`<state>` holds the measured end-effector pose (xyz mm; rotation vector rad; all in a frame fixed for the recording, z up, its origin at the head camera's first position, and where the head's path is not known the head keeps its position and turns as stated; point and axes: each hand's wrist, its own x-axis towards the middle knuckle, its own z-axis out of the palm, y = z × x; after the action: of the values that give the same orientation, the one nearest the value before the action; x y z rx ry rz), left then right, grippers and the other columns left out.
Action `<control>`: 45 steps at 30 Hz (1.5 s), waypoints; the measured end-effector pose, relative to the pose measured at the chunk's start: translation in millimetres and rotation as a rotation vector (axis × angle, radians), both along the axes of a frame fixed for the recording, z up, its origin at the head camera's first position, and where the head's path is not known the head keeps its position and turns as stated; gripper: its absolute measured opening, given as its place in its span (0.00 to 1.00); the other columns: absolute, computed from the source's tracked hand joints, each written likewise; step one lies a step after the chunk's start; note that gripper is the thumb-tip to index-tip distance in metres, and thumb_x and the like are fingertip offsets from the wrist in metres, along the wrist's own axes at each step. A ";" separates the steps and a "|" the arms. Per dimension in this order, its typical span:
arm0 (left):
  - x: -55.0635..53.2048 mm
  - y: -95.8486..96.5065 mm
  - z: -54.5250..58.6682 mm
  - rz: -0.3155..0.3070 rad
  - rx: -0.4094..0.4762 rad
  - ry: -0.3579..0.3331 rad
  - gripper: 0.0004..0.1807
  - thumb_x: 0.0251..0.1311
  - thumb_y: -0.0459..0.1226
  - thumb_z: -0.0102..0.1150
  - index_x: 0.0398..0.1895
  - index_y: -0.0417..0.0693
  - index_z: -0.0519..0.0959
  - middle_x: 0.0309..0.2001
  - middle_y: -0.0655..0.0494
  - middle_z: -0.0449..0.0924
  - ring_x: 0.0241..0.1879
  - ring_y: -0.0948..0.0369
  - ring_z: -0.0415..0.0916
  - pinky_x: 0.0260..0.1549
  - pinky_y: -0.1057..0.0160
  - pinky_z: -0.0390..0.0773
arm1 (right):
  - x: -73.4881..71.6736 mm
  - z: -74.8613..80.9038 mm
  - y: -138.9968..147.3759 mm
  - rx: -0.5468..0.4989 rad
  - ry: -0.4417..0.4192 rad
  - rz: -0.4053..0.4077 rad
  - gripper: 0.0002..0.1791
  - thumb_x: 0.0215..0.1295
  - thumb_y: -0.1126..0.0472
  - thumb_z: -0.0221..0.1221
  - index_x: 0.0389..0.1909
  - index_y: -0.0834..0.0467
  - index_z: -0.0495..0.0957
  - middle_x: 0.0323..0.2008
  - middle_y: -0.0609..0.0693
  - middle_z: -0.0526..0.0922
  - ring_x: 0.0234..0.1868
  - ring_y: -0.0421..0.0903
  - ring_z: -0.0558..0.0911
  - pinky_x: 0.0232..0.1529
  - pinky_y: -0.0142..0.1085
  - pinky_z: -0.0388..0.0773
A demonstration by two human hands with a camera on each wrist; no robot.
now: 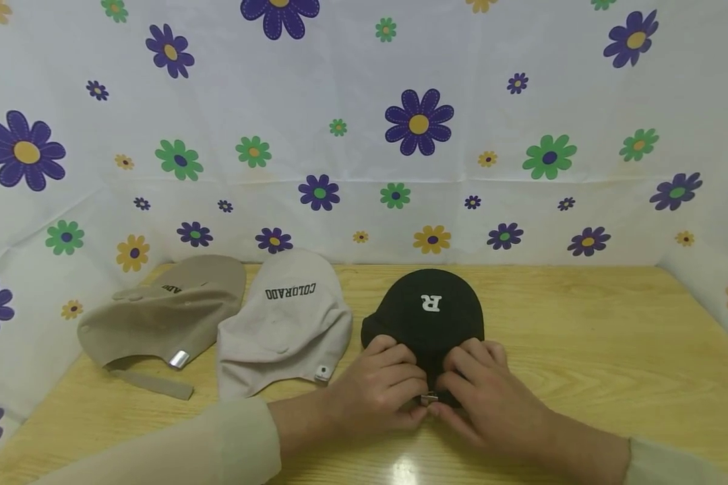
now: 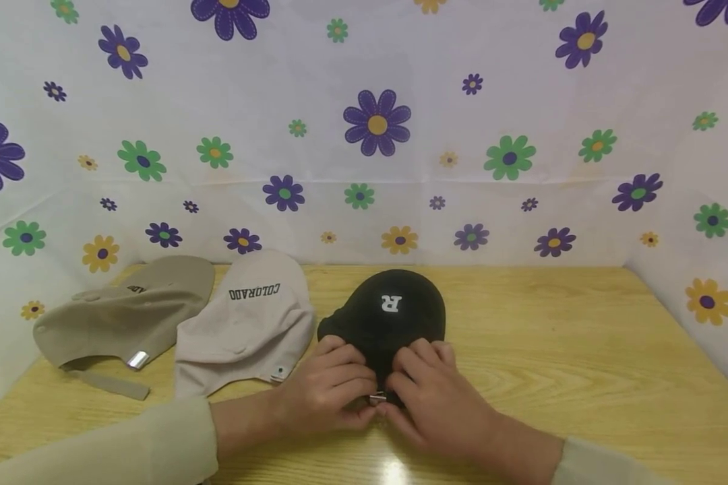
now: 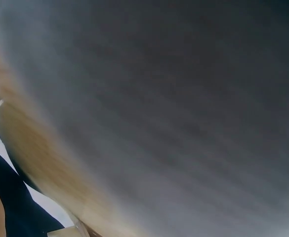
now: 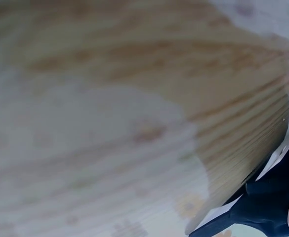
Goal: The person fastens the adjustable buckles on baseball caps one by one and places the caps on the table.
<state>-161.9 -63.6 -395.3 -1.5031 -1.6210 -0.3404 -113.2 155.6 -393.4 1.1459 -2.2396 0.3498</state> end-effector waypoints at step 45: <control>2.1 -2.0 -1.6 -0.052 -0.161 -0.204 0.03 0.59 0.34 0.63 0.34 0.46 0.80 0.33 0.59 0.79 0.35 0.63 0.75 0.43 0.68 0.75 | 1.1 0.7 6.5 0.161 -0.103 -0.251 0.08 0.62 0.49 0.65 0.29 0.46 0.78 0.31 0.39 0.77 0.36 0.41 0.73 0.39 0.38 0.61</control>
<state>-159.8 -65.6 -396.9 -1.6791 -1.8074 -0.4111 -112.1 162.0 -392.7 0.9266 -2.5051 0.1306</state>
